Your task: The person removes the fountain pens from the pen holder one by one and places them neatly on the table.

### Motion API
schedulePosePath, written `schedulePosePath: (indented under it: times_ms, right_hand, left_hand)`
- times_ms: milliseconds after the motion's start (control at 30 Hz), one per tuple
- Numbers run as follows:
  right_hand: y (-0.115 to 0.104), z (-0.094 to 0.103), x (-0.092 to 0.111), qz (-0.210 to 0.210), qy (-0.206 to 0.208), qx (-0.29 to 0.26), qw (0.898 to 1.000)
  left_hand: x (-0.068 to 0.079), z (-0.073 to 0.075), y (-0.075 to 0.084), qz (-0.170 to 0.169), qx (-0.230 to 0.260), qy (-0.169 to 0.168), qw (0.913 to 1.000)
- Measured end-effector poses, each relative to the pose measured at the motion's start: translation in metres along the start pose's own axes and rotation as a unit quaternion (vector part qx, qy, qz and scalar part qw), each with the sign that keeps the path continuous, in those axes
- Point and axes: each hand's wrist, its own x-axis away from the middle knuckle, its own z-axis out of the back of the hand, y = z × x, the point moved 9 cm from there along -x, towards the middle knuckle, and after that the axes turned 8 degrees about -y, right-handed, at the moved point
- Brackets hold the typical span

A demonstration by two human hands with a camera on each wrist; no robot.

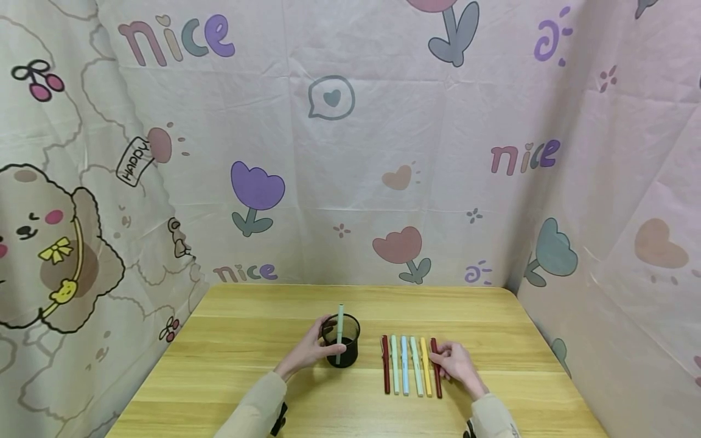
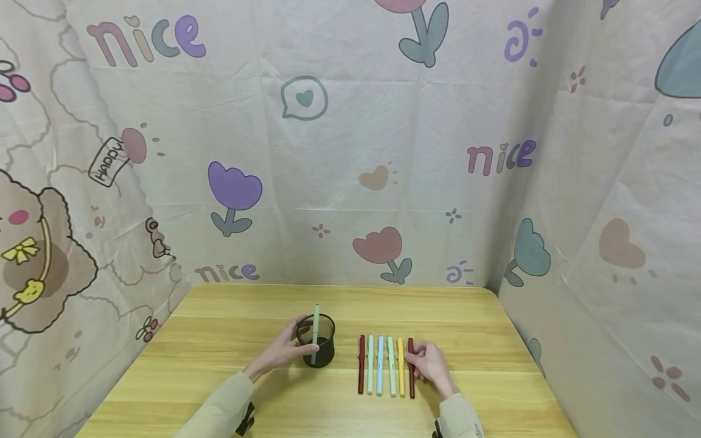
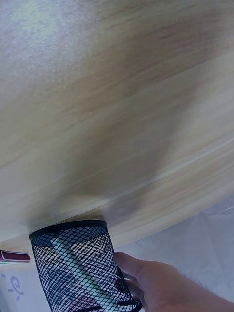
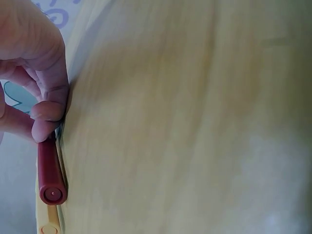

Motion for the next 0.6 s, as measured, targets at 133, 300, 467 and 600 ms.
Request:
schedulePosePath:
  times_ms: [133, 300, 467, 600]
  right_hand:
    - [0.0003, 0.0003, 0.0004, 0.000, 0.002, 0.002, 1.000]
    - [0.0023, 0.0004, -0.0002, -0.005, 0.010, 0.000, 1.000]
    - [0.0034, 0.0005, -0.0005, -0.004, 0.013, -0.001, 1.000]
    - [0.0031, 0.0010, -0.0004, -0.004, 0.013, 0.000, 1.000]
  left_hand:
    - [-0.0008, 0.0001, -0.0005, -0.001, -0.002, -0.001, 1.0000]
    - [-0.0013, 0.0007, -0.0018, 0.005, -0.002, 0.000, 1.0000]
    - [-0.0014, 0.0010, -0.0016, 0.005, 0.000, 0.000, 1.0000]
    - [-0.0011, 0.0007, -0.0007, 0.003, -0.001, -0.001, 1.0000]
